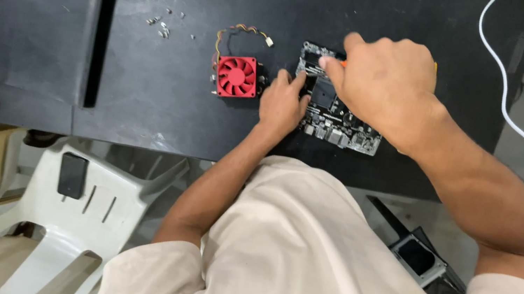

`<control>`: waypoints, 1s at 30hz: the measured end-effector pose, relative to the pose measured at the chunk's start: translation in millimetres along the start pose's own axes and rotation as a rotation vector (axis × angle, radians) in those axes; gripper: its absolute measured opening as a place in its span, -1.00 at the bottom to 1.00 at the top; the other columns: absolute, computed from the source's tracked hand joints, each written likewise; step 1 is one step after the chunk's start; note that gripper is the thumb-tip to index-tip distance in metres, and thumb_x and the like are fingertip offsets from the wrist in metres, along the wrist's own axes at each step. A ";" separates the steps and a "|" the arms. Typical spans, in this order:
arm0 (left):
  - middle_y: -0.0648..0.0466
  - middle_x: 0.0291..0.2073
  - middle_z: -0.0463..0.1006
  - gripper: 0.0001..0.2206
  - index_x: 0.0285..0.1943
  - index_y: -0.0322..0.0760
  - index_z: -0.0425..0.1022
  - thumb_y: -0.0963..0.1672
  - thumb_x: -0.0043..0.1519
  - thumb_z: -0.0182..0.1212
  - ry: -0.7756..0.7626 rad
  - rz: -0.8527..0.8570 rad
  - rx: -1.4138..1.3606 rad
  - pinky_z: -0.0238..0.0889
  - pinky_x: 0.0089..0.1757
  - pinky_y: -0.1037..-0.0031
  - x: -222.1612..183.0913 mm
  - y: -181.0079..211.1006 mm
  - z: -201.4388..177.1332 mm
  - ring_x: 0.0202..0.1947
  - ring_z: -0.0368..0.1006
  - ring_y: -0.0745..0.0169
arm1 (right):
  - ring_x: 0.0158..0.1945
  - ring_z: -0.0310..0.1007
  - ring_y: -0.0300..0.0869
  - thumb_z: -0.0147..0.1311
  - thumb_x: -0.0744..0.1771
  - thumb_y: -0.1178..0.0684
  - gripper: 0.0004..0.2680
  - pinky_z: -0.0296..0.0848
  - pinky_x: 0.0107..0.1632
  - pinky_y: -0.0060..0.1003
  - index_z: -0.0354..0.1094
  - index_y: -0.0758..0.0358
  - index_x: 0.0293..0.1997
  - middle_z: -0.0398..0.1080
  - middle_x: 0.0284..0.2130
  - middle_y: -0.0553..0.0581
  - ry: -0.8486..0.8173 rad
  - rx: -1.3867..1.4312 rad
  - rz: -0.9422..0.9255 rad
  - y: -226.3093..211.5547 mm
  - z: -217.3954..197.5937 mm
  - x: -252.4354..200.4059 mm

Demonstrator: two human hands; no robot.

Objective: Cleaning a CPU heatsink with a brush, attaching a cooling fan, and fastening components onto a motherboard using a screwdriver.

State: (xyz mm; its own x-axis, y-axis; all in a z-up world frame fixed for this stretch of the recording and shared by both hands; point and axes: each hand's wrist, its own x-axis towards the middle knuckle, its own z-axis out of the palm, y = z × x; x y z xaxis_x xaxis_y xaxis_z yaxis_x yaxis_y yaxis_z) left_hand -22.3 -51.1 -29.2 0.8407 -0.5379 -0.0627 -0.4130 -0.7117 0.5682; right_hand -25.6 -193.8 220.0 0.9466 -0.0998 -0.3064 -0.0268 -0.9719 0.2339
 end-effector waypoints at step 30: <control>0.02 -0.18 0.34 -0.51 0.32 -0.09 0.33 -0.01 0.20 0.27 -0.085 -0.041 0.106 0.53 -0.25 0.18 2.5 2.7 -2.0 -0.12 0.48 -0.04 | -0.45 0.59 0.22 0.06 0.32 -0.13 -0.86 0.55 -0.39 0.02 0.43 0.01 -0.20 0.35 -0.47 0.11 0.236 0.244 -0.136 9.6 27.7 5.9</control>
State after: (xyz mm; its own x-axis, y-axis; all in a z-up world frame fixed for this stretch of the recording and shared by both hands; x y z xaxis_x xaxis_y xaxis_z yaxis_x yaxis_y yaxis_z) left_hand -20.6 -53.5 -26.1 0.8267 -0.5405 -0.1560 -0.4173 -0.7752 0.4743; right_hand -29.1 -209.7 194.9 0.9941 0.0581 -0.0913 0.0555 -0.9980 -0.0305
